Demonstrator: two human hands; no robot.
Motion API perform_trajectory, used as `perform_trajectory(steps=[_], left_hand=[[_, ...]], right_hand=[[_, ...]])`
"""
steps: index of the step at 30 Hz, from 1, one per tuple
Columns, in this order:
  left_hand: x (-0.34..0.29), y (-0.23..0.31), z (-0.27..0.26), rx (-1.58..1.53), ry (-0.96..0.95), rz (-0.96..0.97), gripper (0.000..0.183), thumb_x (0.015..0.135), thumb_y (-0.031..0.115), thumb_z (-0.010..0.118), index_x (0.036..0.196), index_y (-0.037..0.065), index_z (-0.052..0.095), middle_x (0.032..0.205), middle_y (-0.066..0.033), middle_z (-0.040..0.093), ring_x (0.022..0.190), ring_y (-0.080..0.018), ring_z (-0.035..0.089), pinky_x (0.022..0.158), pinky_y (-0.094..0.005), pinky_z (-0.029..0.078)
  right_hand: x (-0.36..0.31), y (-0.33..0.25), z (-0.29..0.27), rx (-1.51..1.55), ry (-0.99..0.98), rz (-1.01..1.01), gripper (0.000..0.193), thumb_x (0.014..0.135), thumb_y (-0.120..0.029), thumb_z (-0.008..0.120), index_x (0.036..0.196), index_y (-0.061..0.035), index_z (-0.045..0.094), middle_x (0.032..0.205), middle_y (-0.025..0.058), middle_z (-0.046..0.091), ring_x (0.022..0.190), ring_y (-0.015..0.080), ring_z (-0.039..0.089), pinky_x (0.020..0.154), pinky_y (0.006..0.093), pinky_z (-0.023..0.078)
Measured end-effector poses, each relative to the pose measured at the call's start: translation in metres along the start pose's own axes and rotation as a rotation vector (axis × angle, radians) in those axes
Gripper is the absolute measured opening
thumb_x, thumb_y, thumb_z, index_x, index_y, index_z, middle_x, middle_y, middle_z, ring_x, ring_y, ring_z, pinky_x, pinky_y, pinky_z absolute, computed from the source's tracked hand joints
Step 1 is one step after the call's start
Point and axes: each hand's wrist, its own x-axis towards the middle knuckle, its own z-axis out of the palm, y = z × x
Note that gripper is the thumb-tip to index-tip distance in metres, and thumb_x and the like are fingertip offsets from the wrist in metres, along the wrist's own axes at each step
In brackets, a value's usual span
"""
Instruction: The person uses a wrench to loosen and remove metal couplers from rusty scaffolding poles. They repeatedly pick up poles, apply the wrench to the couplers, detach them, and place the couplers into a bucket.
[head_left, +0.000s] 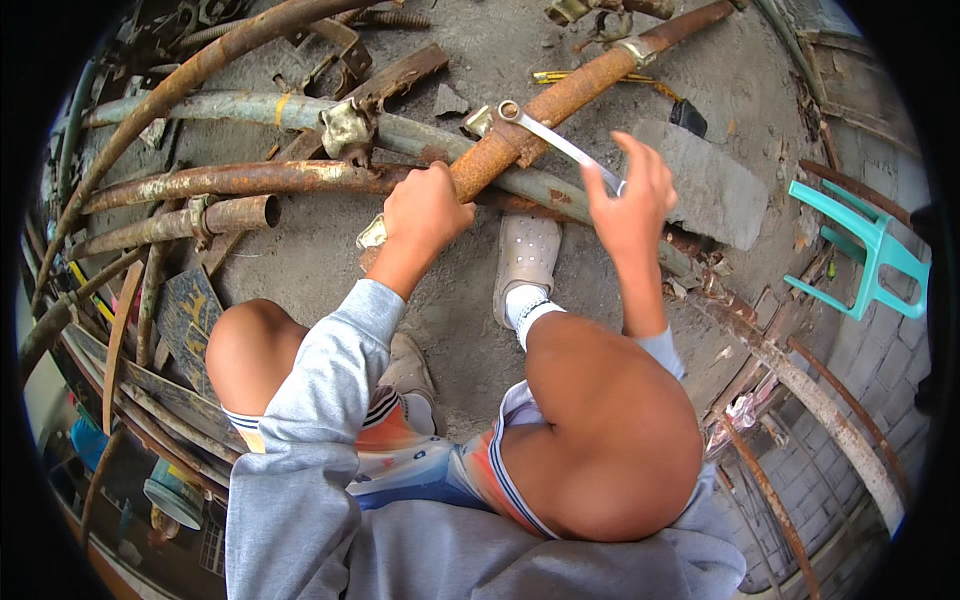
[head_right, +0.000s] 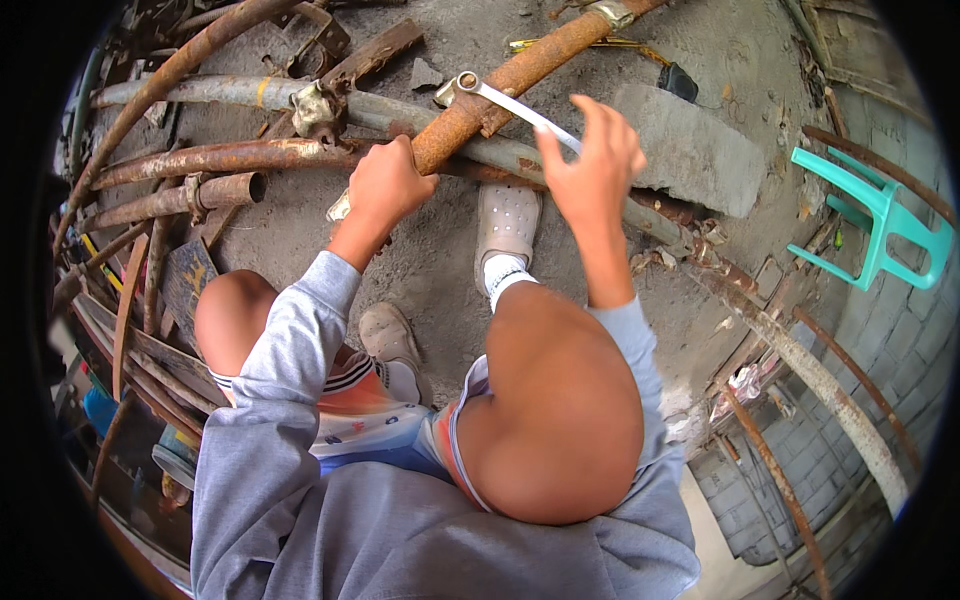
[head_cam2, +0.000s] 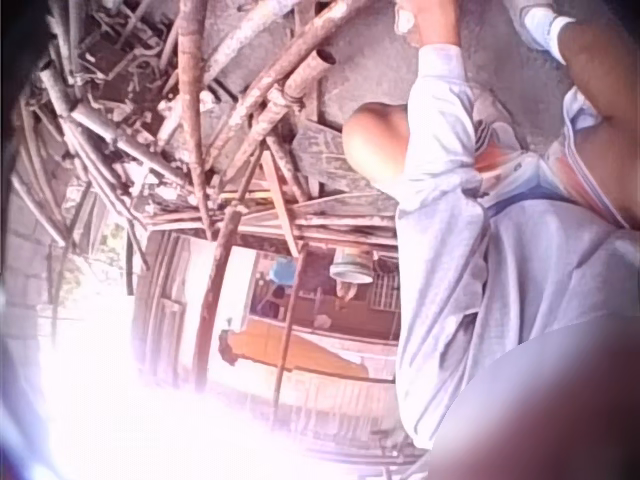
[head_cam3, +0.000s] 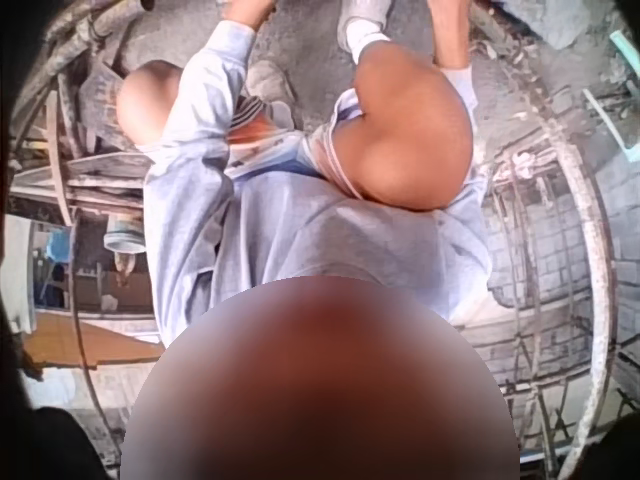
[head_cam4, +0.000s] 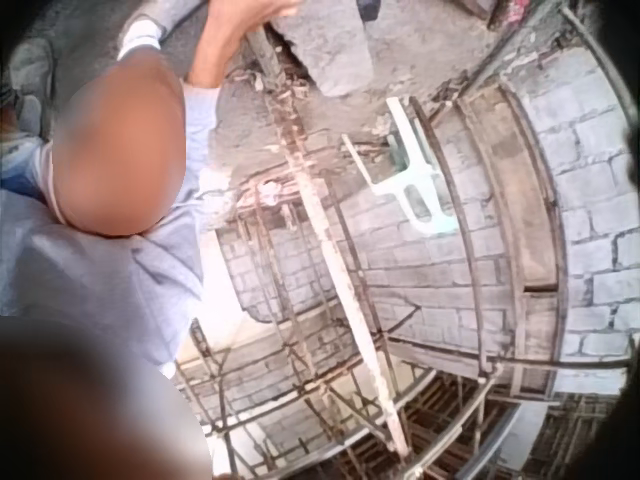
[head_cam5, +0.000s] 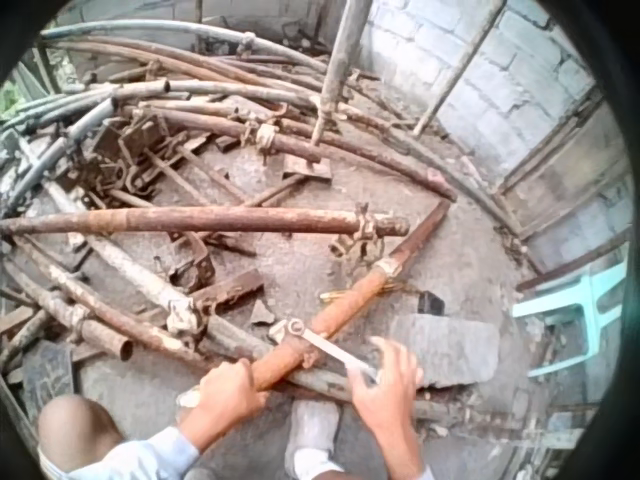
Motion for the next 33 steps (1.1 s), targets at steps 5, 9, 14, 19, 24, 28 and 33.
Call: perform_trajectory(steps=[5,9,14,19,24,28,33], left_hand=[[-0.003,0.001,0.003,-0.020,0.046,0.041,0.045,0.072,0.033,0.082,0.099,0.001,0.067,0.093,-0.0238,0.072,0.091,-0.0414,0.070,0.082,-0.0489,0.056],[-0.002,0.005,0.002,0.033,0.001,0.008,0.045,0.072,0.033,0.082,0.099,0.001,0.066,0.095,-0.0239,0.071,0.092,-0.0412,0.070,0.082,-0.0491,0.056],[-0.001,0.004,0.002,0.020,0.015,0.018,0.046,0.071,0.031,0.082,0.102,0.002,0.066,0.095,-0.0239,0.071,0.092,-0.0409,0.070,0.083,-0.0494,0.056],[-0.003,0.006,0.002,-0.019,0.002,-0.009,0.045,0.071,0.029,0.082,0.102,0.003,0.063,0.092,-0.0236,0.071,0.090,-0.0417,0.069,0.082,-0.0501,0.055],[-0.006,0.004,0.010,-0.044,0.016,-0.029,0.043,0.072,0.028,0.082,0.100,0.003,0.061,0.091,-0.0234,0.071,0.089,-0.0430,0.069,0.080,-0.0508,0.055],[-0.005,0.004,0.009,-0.070,0.002,-0.043,0.042,0.070,0.026,0.081,0.098,0.002,0.061,0.089,-0.0244,0.070,0.089,-0.0434,0.068,0.079,-0.0510,0.054],[-0.008,0.002,0.008,-0.074,0.025,-0.006,0.044,0.070,0.028,0.084,0.097,0.002,0.060,0.088,-0.0230,0.071,0.086,-0.0425,0.069,0.077,-0.0500,0.056]], right_hand=[[-0.053,0.032,0.014,1.088,0.402,0.812,0.043,0.097,-0.039,0.061,0.127,-0.0092,0.052,0.120,0.0096,0.059,0.117,0.0236,0.053,0.096,0.0440,0.041],[-0.027,0.011,0.041,1.725,0.652,1.027,0.027,0.102,-0.036,0.057,0.104,-0.0094,0.050,0.106,0.0111,0.062,0.100,0.0254,0.060,0.087,0.0374,0.046],[0.005,0.025,0.058,1.910,0.677,1.002,0.046,0.100,-0.027,0.058,0.064,-0.0177,0.030,0.056,-0.0037,0.026,0.048,0.0113,0.027,0.049,0.0322,0.031],[0.018,0.027,0.063,1.806,0.665,1.082,0.047,0.098,-0.021,0.059,0.063,-0.0193,0.027,0.055,-0.0053,0.022,0.044,0.0097,0.021,0.044,0.0303,0.024],[0.024,0.031,0.069,1.776,0.621,1.086,0.044,0.096,-0.016,0.061,0.065,-0.0176,0.030,0.055,-0.0052,0.022,0.045,0.0098,0.021,0.043,0.0294,0.023],[0.026,0.027,0.063,1.745,0.585,1.036,0.034,0.095,-0.010,0.061,0.071,-0.0144,0.037,0.056,-0.0054,0.024,0.044,0.0084,0.021,0.041,0.0280,0.024],[0.030,0.024,0.059,1.742,0.555,1.063,0.040,0.095,-0.004,0.060,0.068,-0.0153,0.033,0.053,-0.0048,0.027,0.041,0.0073,0.024,0.040,0.0287,0.025]])
